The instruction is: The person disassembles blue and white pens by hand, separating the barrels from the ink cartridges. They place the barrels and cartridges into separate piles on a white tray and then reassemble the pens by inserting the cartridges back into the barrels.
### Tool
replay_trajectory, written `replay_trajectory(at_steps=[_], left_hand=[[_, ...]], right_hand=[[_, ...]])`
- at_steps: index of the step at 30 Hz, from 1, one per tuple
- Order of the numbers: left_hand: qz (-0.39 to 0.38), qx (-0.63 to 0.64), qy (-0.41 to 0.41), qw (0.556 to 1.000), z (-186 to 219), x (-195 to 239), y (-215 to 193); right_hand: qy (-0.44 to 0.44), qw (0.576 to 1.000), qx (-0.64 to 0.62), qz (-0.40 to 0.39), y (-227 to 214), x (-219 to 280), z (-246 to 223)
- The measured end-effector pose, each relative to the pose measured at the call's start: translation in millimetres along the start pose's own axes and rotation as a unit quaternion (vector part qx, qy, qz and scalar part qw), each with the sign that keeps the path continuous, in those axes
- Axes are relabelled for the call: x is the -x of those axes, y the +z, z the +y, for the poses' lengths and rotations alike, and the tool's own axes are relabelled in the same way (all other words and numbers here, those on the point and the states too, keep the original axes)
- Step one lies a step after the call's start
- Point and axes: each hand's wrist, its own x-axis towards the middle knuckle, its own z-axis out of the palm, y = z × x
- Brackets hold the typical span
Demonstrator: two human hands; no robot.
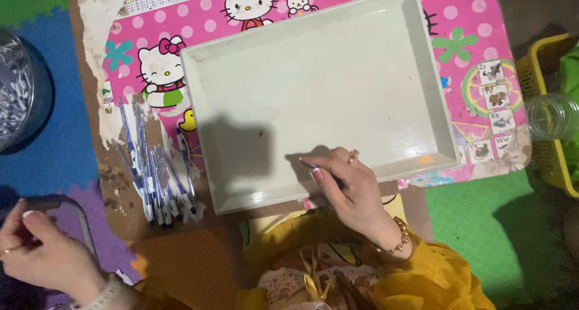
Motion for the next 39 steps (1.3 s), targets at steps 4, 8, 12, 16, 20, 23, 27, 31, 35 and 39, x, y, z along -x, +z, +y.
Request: replay_trajectory(at_steps=[4,8,12,16,20,23,27,31,35,39], left_hand=[[-0.036,-0.045,0.013,0.998,-106,-2,23],[-0.112,0.057,-0.154,0.980,-189,2,69],[-0.152,0.230,-0.524,0.806,-203,-10,114],[-0.142,0.277,-0.622,0.719,-229,-33,160],[-0.222,0.187,-0.570,0.768,-222,-62,181],[-0.369,-0.212,0.133,0.895,-348,-39,204],[-0.195,0.121,-0.516,0.826,-290,-53,225],[-0.222,-0.185,-0.120,0.950,-346,-53,245],[-0.218,-0.181,-0.017,0.959,-333,-82,252],[-0.325,-0.205,-0.024,0.923,-331,-111,271]], right_hand=[[-0.028,1.000,-0.007,-0.006,2,-4,-4],[-0.010,1.000,0.009,-0.006,2,-9,-12],[0.026,0.999,0.036,-0.008,4,-6,-8],[0.042,0.997,0.060,-0.005,5,-7,-8],[0.080,0.992,0.099,-0.001,7,-6,-9],[0.131,0.981,0.145,-0.005,9,0,-4],[0.107,0.981,0.159,-0.002,10,-3,-8],[0.127,0.979,0.160,0.007,13,-5,-12],[0.171,0.967,0.186,0.010,13,0,-5],[0.182,0.959,0.216,0.026,19,-5,-10]])
